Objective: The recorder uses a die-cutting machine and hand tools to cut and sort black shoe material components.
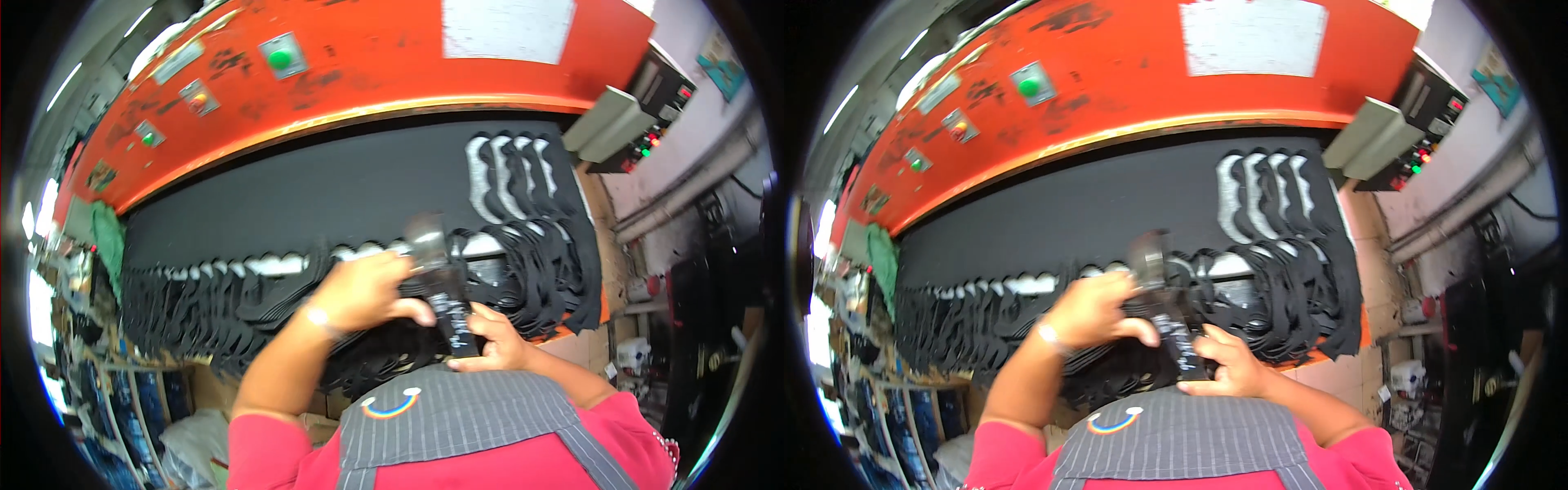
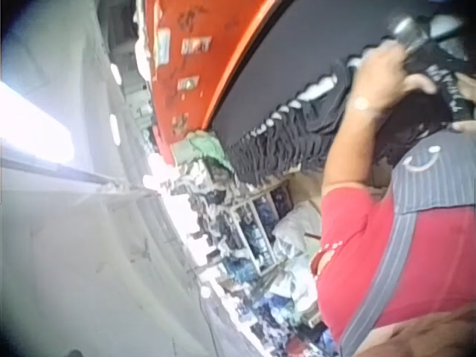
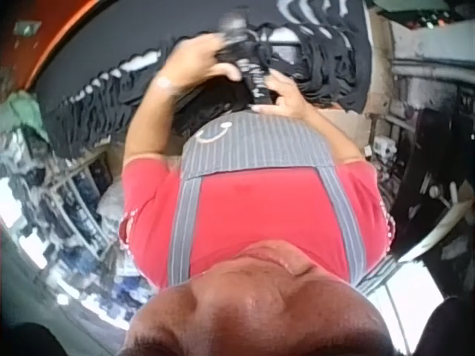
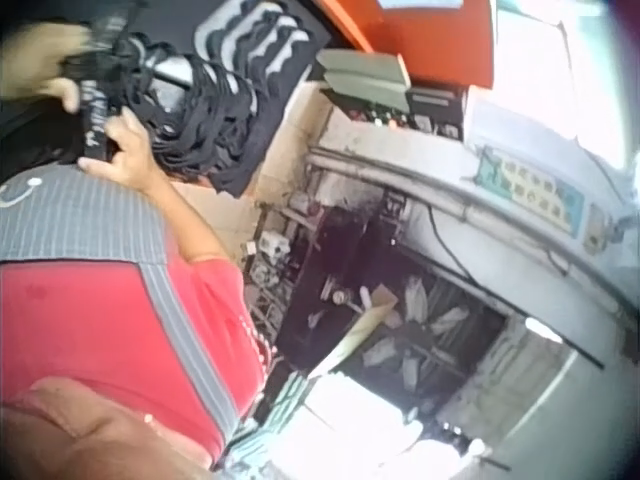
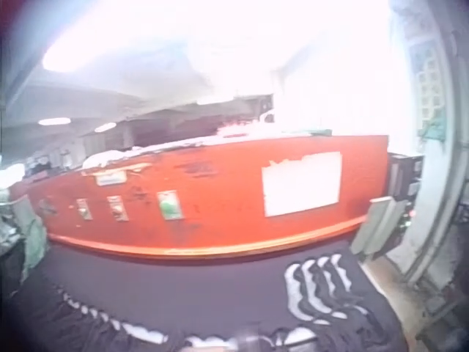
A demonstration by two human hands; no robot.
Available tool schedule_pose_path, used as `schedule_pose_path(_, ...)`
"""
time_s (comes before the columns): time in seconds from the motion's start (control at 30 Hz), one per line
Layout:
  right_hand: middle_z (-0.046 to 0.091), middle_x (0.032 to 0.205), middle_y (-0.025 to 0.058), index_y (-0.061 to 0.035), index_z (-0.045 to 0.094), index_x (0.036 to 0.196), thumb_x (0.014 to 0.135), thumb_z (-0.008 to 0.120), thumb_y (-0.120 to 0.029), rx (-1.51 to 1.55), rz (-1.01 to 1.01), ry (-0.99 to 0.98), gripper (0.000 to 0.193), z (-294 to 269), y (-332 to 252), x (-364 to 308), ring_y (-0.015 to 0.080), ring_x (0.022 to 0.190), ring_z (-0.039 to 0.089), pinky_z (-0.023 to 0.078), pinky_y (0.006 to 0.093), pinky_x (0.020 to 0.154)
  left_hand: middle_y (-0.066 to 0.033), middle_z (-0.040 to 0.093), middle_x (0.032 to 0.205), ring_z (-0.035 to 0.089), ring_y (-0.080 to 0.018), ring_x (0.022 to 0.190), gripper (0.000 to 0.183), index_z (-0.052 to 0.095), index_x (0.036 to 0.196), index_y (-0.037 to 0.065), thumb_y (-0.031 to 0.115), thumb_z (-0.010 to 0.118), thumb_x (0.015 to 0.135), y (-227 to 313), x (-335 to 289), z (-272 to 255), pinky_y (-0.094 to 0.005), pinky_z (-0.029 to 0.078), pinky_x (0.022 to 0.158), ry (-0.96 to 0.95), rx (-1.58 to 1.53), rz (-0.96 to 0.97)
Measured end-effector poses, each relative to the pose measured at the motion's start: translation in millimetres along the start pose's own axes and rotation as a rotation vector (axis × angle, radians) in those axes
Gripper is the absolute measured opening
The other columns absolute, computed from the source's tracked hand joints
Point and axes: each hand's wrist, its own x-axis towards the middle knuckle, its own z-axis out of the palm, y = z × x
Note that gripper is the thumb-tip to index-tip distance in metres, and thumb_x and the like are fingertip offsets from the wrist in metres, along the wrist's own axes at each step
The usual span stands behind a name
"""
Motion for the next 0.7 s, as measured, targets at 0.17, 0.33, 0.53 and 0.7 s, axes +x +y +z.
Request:
schedule_pose_path(0.17,0.052,0.081,0.0118,-0.0043,0.059,0.093,0.068,0.078,-0.027,-0.092,0.097,0.079,0.039,-21,-6,24,0.0279,0.070,0.053,0.042,0.0379,0.061,-0.0092,0.062,0.087,0.061,-0.0282,0.083,0.055,0.062,0.108,0.010,0.040,0.077,0.064,-48,-59,-43,-0.0381,0.051,0.070,0.178,0.476,-0.411)
schedule_pose_path(0.33,0.061,0.094,0.0196,-0.0048,0.060,0.103,0.069,0.070,-0.036,-0.408,0.562,0.023,0.047,-71,6,96,0.0365,0.085,0.061,0.048,0.0436,0.076,-0.0202,0.053,0.128,0.046,-0.0373,0.121,0.061,0.045,0.136,0.005,0.044,0.054,0.089,-111,-190,1,-0.0433,0.037,0.101,-0.038,0.069,-0.904)
schedule_pose_path(0.53,0.061,0.104,0.0243,-0.0033,0.056,0.116,0.074,0.068,-0.040,-0.744,0.705,0.102,0.056,-65,69,156,0.0382,0.099,0.061,0.048,0.0428,0.087,-0.0196,0.055,0.125,0.046,-0.0365,0.121,0.070,0.049,0.131,-0.001,0.050,0.060,0.085,-67,-120,-42,-0.0445,0.035,0.102,-0.469,0.610,-0.882)
schedule_pose_path(0.7,0.059,0.119,0.0234,-0.0051,0.037,0.139,0.070,0.078,-0.033,-0.356,0.470,0.202,0.085,-75,92,109,0.0331,0.107,0.059,0.046,0.0376,0.092,-0.0179,0.059,0.119,0.055,-0.0323,0.111,0.056,0.053,0.128,0.002,0.031,0.069,0.082,-56,-21,-28,-0.0381,0.043,0.095,0.180,0.171,-0.470)
